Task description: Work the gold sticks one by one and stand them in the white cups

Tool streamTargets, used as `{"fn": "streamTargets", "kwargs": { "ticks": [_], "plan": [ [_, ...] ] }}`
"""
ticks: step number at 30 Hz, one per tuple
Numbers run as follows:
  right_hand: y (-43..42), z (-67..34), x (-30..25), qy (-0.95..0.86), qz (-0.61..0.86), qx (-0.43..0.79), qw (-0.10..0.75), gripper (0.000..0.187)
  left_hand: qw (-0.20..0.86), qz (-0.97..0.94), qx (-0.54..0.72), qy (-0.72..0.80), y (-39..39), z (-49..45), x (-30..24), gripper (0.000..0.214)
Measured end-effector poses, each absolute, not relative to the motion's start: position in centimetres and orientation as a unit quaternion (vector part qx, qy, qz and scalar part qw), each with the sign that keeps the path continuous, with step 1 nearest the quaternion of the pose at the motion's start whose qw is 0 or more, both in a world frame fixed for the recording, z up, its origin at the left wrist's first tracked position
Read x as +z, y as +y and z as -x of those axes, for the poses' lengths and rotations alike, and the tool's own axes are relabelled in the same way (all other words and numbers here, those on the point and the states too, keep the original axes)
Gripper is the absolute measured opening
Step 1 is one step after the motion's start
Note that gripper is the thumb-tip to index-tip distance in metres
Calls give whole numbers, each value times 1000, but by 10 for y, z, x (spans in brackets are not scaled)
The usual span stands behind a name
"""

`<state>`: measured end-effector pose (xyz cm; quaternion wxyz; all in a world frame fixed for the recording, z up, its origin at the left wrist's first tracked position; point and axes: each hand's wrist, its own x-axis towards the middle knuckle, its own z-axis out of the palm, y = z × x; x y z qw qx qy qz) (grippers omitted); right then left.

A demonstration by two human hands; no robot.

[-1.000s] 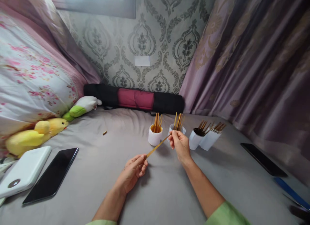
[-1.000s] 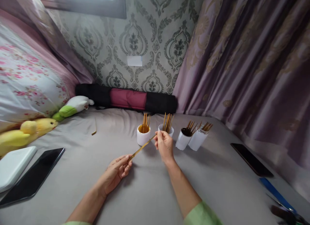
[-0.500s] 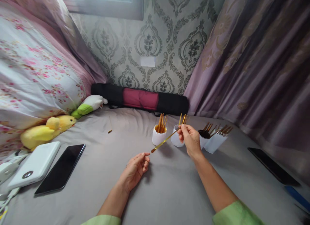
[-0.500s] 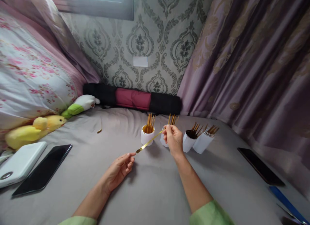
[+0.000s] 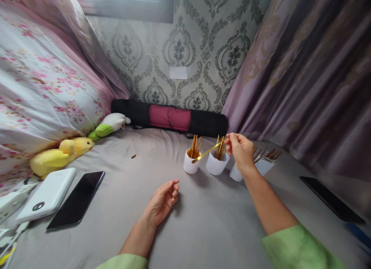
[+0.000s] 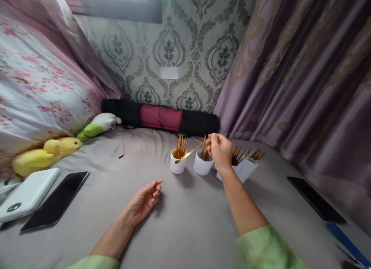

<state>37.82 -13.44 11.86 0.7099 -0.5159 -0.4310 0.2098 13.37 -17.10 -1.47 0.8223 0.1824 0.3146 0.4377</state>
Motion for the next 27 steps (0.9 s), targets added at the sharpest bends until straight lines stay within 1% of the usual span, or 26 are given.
{"fn": "streamTargets", "kwargs": {
  "ticks": [10,19,27],
  "plan": [
    [-118,-390,134,-469,527,140,695,28,826,-183,436,307,-170,-133,-16,16],
    [-102,-381,138,-545,566,39,618,31,826,-178,437,308,-170,-134,-15,15],
    [-96,-363,136,-605,570,17,555,29,822,-180,440,313,-171,-133,-13,14]
  ]
}}
